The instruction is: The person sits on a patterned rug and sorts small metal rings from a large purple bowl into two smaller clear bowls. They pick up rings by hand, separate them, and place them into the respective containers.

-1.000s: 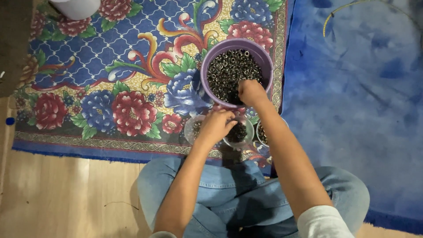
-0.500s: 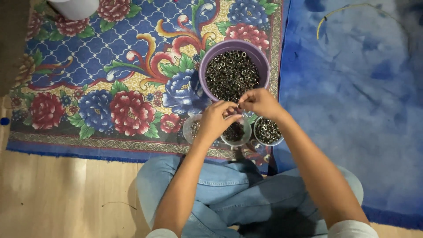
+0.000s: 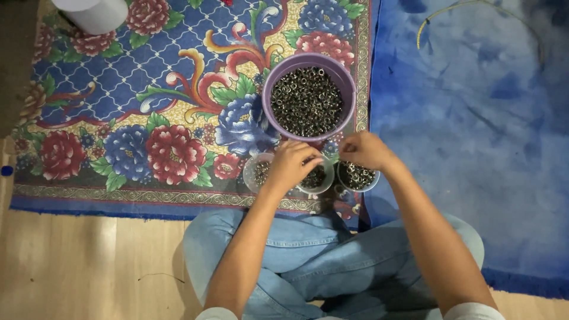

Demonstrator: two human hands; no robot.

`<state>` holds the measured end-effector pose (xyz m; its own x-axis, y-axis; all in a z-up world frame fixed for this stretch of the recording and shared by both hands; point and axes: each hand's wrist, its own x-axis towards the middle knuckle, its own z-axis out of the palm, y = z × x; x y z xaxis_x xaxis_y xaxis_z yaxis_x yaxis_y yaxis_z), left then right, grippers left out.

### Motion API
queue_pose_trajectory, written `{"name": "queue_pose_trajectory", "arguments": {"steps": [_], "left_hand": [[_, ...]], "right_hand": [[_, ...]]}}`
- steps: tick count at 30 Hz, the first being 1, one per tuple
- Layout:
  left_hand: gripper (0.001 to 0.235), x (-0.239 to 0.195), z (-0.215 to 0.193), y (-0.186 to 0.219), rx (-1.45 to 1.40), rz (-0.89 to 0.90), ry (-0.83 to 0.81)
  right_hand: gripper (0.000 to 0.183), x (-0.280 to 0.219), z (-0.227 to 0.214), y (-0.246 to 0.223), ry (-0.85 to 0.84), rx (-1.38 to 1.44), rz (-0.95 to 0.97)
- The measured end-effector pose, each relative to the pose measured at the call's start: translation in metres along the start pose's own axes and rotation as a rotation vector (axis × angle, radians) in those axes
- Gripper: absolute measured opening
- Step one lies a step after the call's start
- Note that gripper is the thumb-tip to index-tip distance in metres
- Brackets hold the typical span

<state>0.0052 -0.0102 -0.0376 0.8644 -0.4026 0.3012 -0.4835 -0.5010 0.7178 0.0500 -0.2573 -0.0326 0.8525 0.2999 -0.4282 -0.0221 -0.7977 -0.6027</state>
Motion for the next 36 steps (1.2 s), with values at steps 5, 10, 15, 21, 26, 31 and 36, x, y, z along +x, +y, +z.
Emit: {"name": "queue_pose_trajectory", "arguments": {"steps": [5, 10, 15, 21, 26, 31, 36], "left_hand": [[0.012, -0.002, 0.009, -0.017, 0.09, -0.139, 0.1], [0.021, -0.012, 0.031, -0.05, 0.228, -0.351, 0.071], [0.023, -0.006, 0.016, -0.025, 0.234, -0.464, -0.132], [0.023, -0.002, -0.002, -0.011, 0.197, -0.477, -0.162], [0.023, 0.003, -0.017, 0.003, 0.16, -0.469, -0.15], [0.023, 0.003, -0.016, -0.001, 0.163, -0.476, -0.153], [0.022, 0.003, -0.016, 0.0, 0.147, -0.455, -0.139]], "right_hand": [[0.025, 0.011, 0.016, 0.069, -0.035, -0.34, 0.188], [0.032, 0.005, 0.01, 0.047, -0.124, -0.51, 0.221], [0.02, 0.016, -0.002, -0.02, 0.268, -0.193, -0.138], [0.021, 0.078, 0.018, -0.041, 0.25, -0.321, -0.056], [0.018, 0.107, 0.04, -0.034, 0.25, -0.371, -0.149], [0.017, 0.128, 0.054, -0.017, 0.187, -0.503, -0.063], [0.02, 0.118, 0.045, -0.026, 0.234, -0.464, -0.079]]}}
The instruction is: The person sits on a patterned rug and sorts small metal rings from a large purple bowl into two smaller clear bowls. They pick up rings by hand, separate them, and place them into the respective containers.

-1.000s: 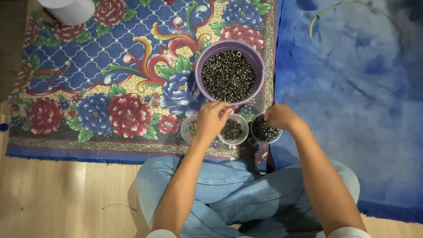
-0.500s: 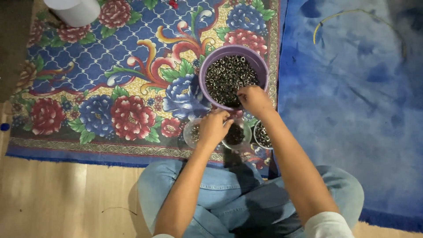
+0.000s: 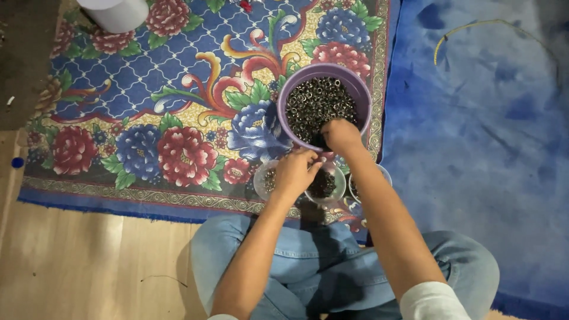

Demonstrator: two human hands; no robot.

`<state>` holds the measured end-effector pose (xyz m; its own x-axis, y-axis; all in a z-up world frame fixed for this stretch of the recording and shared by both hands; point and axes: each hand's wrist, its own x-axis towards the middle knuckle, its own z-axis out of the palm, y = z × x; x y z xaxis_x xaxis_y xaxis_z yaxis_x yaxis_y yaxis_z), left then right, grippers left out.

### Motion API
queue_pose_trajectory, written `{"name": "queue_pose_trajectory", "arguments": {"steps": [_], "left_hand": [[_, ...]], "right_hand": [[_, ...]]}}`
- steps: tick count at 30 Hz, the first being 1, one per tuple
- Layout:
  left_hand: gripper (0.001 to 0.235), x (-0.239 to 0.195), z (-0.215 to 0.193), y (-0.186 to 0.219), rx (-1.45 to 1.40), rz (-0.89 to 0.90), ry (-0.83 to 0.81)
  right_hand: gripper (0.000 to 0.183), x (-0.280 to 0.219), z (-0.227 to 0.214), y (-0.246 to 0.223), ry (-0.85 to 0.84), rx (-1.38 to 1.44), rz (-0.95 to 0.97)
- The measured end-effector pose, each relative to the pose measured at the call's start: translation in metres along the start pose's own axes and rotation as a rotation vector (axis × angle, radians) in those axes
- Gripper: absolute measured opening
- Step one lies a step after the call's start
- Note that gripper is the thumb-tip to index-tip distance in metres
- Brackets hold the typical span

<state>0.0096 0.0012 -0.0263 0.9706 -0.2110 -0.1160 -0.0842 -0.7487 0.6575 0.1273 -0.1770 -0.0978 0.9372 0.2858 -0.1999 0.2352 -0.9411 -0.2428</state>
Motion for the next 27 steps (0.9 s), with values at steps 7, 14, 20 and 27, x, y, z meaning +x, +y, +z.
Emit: {"name": "queue_pose_trajectory", "arguments": {"steps": [7, 14, 20, 27], "left_hand": [[0.023, 0.004, 0.01, -0.007, -0.032, 0.023, 0.035], [0.016, 0.009, 0.026, -0.014, -0.098, 0.214, 0.178], [0.01, -0.004, 0.003, 0.01, -0.158, 0.341, 0.16], [0.012, -0.006, 0.006, 0.008, -0.098, 0.302, -0.011]], "right_hand": [[0.022, -0.036, -0.055, -0.015, 0.029, 0.32, -0.044], [0.026, -0.093, -0.094, -0.032, -0.204, 0.52, -0.042], [0.022, -0.104, -0.089, -0.018, -0.147, 0.657, -0.054], [0.023, -0.129, -0.088, 0.007, -0.174, 0.428, 0.089]]}}
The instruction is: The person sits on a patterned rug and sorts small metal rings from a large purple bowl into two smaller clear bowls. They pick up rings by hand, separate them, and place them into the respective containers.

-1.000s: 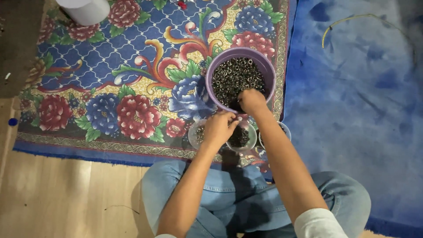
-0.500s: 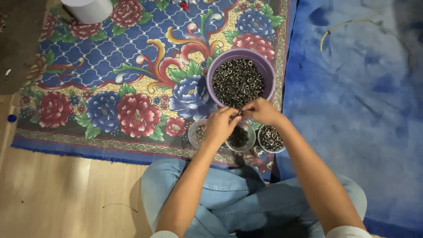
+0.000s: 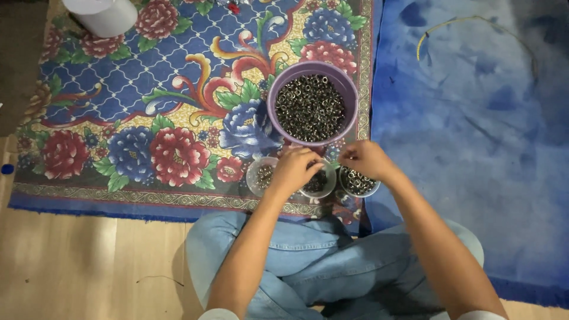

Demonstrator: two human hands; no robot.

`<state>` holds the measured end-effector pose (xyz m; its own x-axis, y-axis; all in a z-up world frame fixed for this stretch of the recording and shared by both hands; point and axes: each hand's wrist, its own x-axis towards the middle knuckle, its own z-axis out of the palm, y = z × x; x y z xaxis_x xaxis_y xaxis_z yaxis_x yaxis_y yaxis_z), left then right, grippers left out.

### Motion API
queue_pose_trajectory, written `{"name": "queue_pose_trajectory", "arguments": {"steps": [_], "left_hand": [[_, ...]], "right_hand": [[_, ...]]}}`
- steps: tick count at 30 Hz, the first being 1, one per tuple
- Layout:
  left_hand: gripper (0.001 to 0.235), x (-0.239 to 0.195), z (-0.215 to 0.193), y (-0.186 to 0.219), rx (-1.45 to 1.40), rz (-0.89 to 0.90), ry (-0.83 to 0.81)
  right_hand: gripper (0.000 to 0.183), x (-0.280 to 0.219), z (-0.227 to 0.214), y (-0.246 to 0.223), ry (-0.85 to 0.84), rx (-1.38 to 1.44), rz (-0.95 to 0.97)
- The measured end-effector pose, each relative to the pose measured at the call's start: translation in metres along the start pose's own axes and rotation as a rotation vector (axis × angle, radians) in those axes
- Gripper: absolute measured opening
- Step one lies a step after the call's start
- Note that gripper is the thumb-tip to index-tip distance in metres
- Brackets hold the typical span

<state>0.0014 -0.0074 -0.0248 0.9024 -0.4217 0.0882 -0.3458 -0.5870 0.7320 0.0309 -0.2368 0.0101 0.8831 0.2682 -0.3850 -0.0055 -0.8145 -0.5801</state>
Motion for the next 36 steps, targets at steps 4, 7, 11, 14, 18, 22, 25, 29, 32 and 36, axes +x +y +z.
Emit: {"name": "queue_pose_trajectory", "arguments": {"steps": [4, 7, 11, 14, 18, 22, 25, 29, 32, 36], "left_hand": [[0.012, 0.003, 0.007, -0.011, 0.012, -0.021, -0.01], [0.012, 0.0, 0.0, -0.005, 0.038, -0.036, -0.037], [0.012, 0.001, 0.005, -0.01, 0.029, -0.033, -0.036], [0.011, 0.002, 0.015, -0.023, 0.03, -0.034, -0.044], [0.012, 0.004, 0.004, -0.013, -0.002, -0.044, -0.056], [0.013, 0.003, 0.01, -0.019, 0.025, -0.041, -0.047], [0.017, 0.003, 0.014, -0.025, 0.044, -0.051, -0.058], [0.023, 0.001, 0.022, -0.032, 0.068, -0.141, -0.167], [0.027, 0.004, 0.006, -0.016, 0.081, -0.191, -0.245], [0.03, 0.006, -0.005, -0.007, 0.107, -0.239, -0.308]], "right_hand": [[0.021, 0.006, 0.009, 0.068, 0.012, -0.14, 0.091], [0.014, 0.006, 0.009, 0.085, -0.003, -0.188, 0.18], [0.016, 0.007, 0.005, 0.094, 0.03, -0.263, 0.242], [0.021, 0.011, 0.006, 0.108, 0.033, -0.27, 0.308], [0.02, 0.013, -0.008, 0.098, 0.096, -0.259, 0.328], [0.019, 0.029, -0.006, 0.096, 0.202, -0.236, 0.095], [0.02, 0.039, -0.011, 0.055, 0.266, -0.208, -0.023], [0.014, 0.071, -0.002, 0.02, 0.313, -0.201, -0.136], [0.015, 0.099, 0.01, 0.006, 0.27, -0.232, -0.174], [0.016, 0.127, 0.04, -0.007, 0.137, -0.324, -0.124]]}}
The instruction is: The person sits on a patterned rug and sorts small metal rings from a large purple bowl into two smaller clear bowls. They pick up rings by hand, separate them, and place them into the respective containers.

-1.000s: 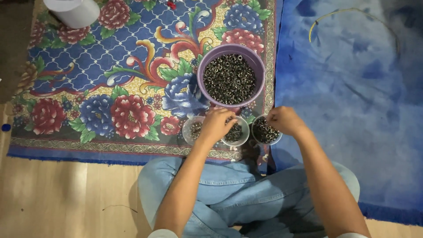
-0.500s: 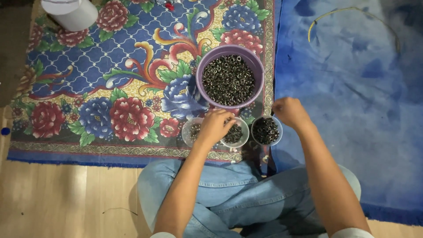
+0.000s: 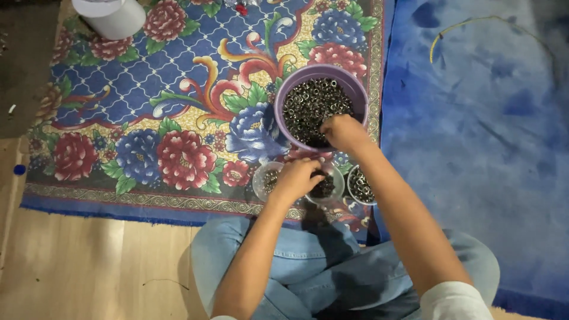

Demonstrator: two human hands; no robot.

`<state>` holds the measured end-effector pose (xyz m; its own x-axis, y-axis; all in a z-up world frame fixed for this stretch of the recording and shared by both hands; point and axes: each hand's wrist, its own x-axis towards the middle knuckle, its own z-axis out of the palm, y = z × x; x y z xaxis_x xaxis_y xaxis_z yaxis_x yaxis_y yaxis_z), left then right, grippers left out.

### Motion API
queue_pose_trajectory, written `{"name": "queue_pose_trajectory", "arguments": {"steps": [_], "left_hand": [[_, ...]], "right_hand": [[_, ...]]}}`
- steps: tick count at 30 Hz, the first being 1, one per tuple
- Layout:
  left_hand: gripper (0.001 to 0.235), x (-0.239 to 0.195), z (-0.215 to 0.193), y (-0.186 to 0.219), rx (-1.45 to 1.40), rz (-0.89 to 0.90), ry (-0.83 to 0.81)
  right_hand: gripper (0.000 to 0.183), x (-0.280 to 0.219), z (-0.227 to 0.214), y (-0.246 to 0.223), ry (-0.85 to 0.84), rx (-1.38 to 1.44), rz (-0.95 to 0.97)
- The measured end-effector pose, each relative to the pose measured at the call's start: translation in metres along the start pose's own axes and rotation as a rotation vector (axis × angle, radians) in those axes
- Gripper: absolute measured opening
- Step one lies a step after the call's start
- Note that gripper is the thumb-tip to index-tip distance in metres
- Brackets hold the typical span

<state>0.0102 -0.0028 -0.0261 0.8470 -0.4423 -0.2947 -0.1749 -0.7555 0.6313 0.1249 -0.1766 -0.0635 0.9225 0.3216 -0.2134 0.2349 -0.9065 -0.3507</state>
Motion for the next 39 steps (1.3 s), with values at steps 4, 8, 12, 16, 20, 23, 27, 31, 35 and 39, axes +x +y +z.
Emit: {"name": "queue_pose_trajectory", "arguments": {"steps": [4, 8, 12, 16, 20, 23, 27, 31, 35, 39], "left_hand": [[0.034, -0.003, -0.007, 0.003, -0.001, -0.017, -0.019], [0.035, 0.002, 0.006, -0.007, -0.009, 0.005, -0.006], [0.032, 0.004, 0.009, -0.009, -0.014, 0.01, 0.028], [0.031, 0.004, 0.005, -0.008, -0.022, 0.022, 0.062], [0.031, 0.004, 0.008, -0.01, -0.012, 0.023, 0.068], [0.031, 0.009, 0.019, -0.015, -0.006, 0.017, 0.045], [0.031, 0.003, 0.019, -0.013, -0.022, 0.009, 0.019], [0.03, -0.001, 0.012, -0.009, -0.031, 0.021, 0.027], [0.031, 0.005, 0.023, -0.019, -0.022, 0.024, 0.032], [0.03, 0.008, 0.026, -0.026, -0.014, 0.009, 0.059]], "right_hand": [[0.019, 0.006, 0.014, 0.005, -0.105, -0.12, 0.022], [0.017, 0.011, 0.028, 0.02, -0.142, -0.183, 0.098], [0.014, 0.016, 0.033, 0.038, -0.095, 0.005, 0.067], [0.01, -0.014, -0.007, 0.016, 0.014, 0.116, 0.045], [0.01, -0.049, -0.035, 0.011, 0.13, 0.148, -0.109], [0.009, -0.075, -0.042, 0.014, 0.178, 0.121, -0.197], [0.02, -0.108, -0.06, -0.003, 0.21, 0.062, -0.213], [0.019, -0.129, -0.066, -0.003, 0.258, -0.063, -0.28], [0.019, -0.136, -0.056, 0.0, 0.331, -0.099, -0.3], [0.019, -0.137, -0.037, -0.005, 0.283, -0.069, -0.315]]}}
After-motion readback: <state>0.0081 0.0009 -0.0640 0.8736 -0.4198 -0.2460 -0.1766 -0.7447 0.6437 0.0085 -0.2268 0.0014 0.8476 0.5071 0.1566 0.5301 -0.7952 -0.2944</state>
